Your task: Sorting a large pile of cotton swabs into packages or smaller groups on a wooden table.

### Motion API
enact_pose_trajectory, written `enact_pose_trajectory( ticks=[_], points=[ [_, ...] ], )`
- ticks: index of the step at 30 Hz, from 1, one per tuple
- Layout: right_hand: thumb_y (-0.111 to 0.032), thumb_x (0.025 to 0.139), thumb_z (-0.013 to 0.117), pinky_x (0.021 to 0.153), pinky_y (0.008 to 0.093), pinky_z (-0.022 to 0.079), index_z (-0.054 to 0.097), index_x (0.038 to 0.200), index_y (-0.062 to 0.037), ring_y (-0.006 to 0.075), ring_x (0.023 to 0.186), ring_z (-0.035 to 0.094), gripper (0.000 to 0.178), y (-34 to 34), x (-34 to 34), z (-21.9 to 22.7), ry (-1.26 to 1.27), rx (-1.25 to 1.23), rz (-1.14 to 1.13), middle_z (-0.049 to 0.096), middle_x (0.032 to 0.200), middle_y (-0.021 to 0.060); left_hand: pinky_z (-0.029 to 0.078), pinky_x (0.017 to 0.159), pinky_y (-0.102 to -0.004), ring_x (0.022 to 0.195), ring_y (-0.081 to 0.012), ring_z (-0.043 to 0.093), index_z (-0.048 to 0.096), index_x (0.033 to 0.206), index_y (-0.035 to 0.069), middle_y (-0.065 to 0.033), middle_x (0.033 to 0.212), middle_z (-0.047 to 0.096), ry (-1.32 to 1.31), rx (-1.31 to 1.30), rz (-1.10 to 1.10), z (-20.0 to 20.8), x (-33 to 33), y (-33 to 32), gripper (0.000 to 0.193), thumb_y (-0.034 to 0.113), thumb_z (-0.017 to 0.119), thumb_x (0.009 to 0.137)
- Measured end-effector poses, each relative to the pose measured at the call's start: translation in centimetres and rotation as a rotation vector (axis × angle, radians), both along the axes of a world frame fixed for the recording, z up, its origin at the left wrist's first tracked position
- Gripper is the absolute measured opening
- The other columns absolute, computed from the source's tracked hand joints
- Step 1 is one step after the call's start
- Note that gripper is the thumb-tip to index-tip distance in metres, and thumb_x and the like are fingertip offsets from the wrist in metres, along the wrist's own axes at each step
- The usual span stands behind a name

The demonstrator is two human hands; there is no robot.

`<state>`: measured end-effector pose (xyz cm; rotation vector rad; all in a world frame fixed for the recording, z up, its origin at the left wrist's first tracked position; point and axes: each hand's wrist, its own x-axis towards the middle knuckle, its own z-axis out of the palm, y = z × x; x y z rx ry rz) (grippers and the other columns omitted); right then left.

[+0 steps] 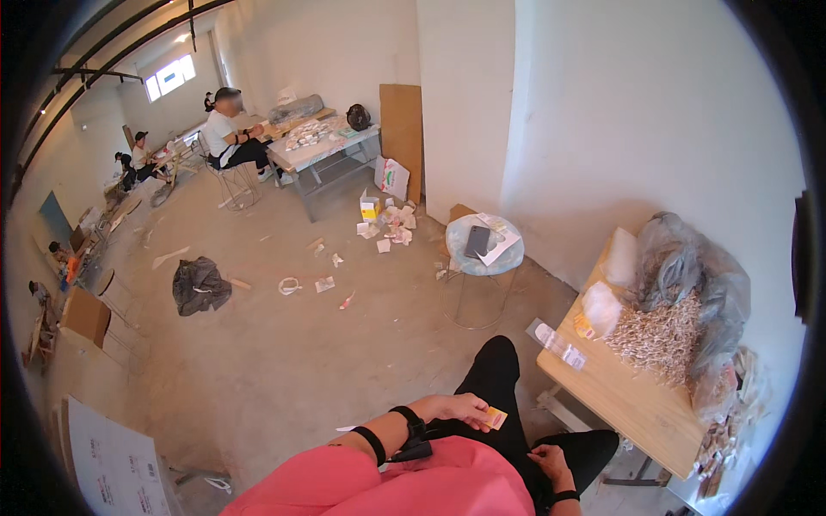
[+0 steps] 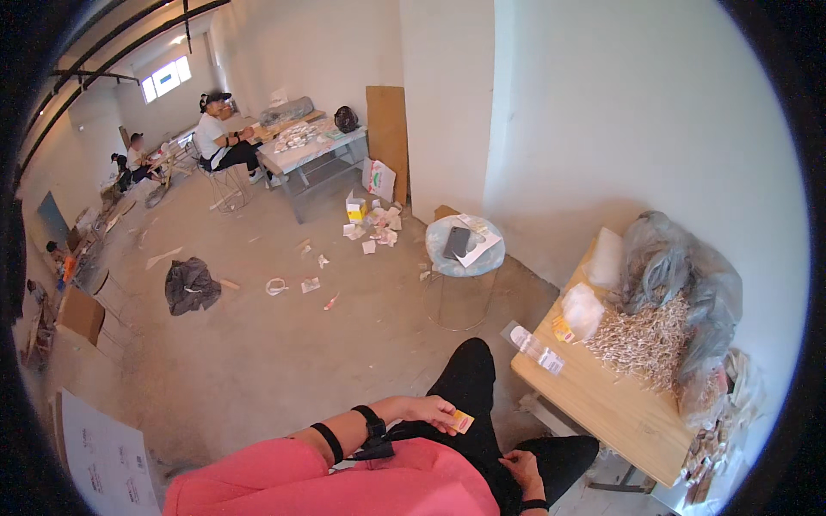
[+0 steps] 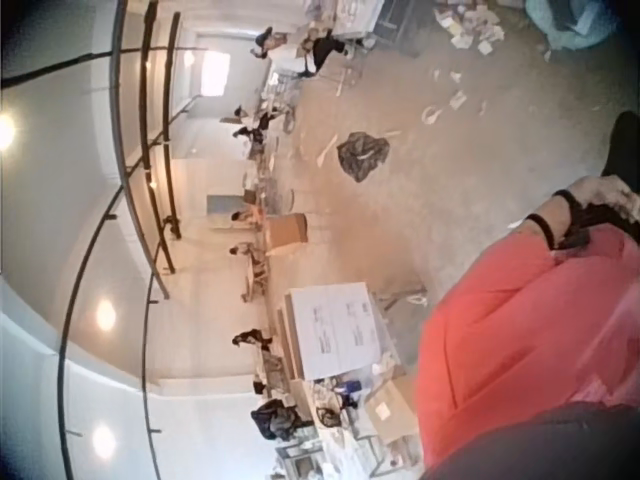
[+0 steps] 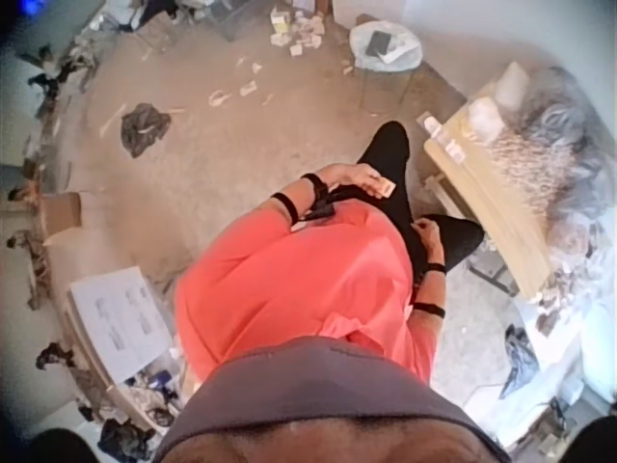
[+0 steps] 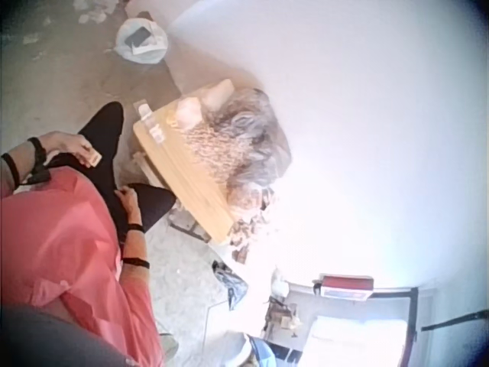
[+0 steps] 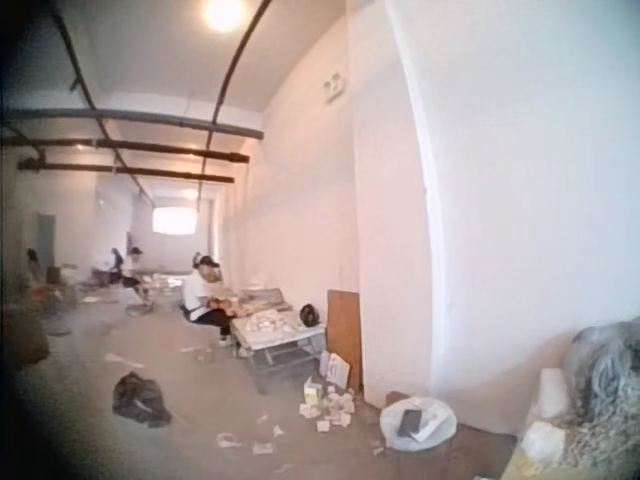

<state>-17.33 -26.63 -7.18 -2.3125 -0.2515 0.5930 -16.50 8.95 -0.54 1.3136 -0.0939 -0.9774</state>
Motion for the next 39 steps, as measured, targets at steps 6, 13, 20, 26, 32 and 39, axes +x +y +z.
enact_pose_trajectory(
  ticks=[6,13,20,26,32,39],
  points=[
    [-0.017,0.075,0.08,0.066,0.0314,0.053,0.072,0.085,-0.0006,0.0182,0.07,0.068,0.021,-0.7,0.2,-0.8,-0.014,-0.075,0.05,0.071,0.077,0.0121,0.051,0.082,-0.0223,0.097,-0.0104,0.066,0.06,0.115,0.004,-0.0044,0.108,0.066,0.039,-0.019,-0.01,-0.6,1.0,-0.6,0.035,0.032,0.063,0.094],
    [-0.014,0.073,0.081,0.065,0.0326,0.053,0.072,0.078,-0.002,0.0164,0.069,0.067,0.016,-0.4,1.0,0.3,0.021,-0.069,0.01,0.071,0.075,0.0125,0.051,0.076,-0.024,0.089,-0.0114,0.066,0.062,0.109,0.002,-0.008,0.102,0.069,-0.054,-0.102,-0.002,-1.3,1.9,-1.1,0.029,0.027,0.063,0.094],
    [-0.026,0.078,0.079,0.071,0.0388,0.052,0.073,0.087,-0.0039,0.0318,0.077,0.068,0.024,-1.7,-0.4,-2.1,-0.052,-0.102,0.152,0.072,0.084,0.017,0.05,0.085,-0.0223,0.095,-0.0088,0.063,0.06,0.115,0.005,-0.0055,0.106,0.068,0.021,-0.171,0.022,-3.1,-0.9,-0.3,0.034,0.033,0.062,0.095],
    [-0.02,0.079,0.078,0.064,0.0326,0.05,0.072,0.087,-0.0008,0.0152,0.068,0.061,0.021,-3.5,-1.0,-2.6,0.04,-0.075,0.003,0.071,0.077,0.0083,0.051,0.085,-0.0229,0.1,-0.0102,0.064,0.06,0.116,0.005,-0.0061,0.108,0.067,-0.008,-0.187,-0.038,-3.1,-0.6,-1.4,0.036,0.034,0.062,0.095],
    [-0.018,0.08,0.077,0.06,0.0264,0.046,0.073,0.08,-0.0033,0.0063,0.066,0.053,0.015,-5.0,0.8,-1.0,0.177,0.097,-0.072,0.064,0.069,-0.0051,0.052,0.079,-0.0247,0.091,-0.0119,0.066,0.064,0.105,0.003,-0.0069,0.099,0.07,-0.174,-0.085,-0.055,-2.4,1.3,-1.6,0.031,0.03,0.066,0.092],
    [-0.013,0.078,0.078,0.077,0.0297,0.051,0.071,0.092,-0.0009,0.0159,0.083,0.065,0.02,-2.4,0.2,3.0,0.056,0.064,-0.139,0.072,0.09,0.0065,0.051,0.078,-0.0237,0.089,-0.0116,0.066,0.062,0.104,0.003,-0.0072,0.097,0.069,-0.049,-0.046,0.002,-0.5,0.9,-1.0,0.027,0.029,0.062,0.095]
  ],
)
